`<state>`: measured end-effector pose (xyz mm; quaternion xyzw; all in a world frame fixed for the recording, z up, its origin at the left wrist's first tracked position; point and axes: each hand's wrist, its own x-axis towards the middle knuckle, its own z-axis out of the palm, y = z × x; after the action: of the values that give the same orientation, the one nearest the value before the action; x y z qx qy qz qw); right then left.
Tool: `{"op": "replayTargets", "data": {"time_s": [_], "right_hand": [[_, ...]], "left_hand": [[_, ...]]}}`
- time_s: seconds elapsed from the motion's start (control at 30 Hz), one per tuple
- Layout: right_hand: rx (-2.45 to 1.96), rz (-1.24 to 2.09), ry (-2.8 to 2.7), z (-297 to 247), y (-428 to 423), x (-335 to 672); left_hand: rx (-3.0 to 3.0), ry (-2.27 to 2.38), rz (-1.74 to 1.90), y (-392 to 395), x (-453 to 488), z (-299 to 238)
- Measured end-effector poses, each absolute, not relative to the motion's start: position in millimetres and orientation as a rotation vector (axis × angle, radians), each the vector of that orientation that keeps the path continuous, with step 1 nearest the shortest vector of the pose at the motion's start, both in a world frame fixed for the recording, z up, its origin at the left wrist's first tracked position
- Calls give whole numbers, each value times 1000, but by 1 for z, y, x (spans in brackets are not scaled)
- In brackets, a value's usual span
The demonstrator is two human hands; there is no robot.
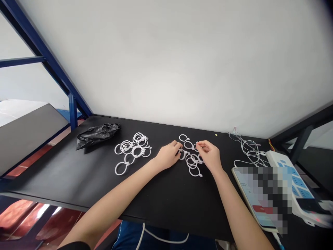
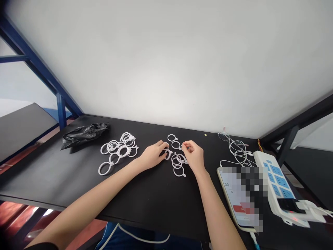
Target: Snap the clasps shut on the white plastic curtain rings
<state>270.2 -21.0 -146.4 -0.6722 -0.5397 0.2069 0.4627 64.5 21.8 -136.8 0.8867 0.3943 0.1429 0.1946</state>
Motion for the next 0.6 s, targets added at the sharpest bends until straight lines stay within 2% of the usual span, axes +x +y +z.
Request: {"op": "replayTargets", "data": {"time_s": [0.33,0.6], "right_hand": [[-1698,421,-1523,-148,-19,266],[-1806,358,-1675,-149,-14,248]], "left_hand": [[2250,1174,525,26,54,-138],[1843,1143,807,27,33,-130]]}}
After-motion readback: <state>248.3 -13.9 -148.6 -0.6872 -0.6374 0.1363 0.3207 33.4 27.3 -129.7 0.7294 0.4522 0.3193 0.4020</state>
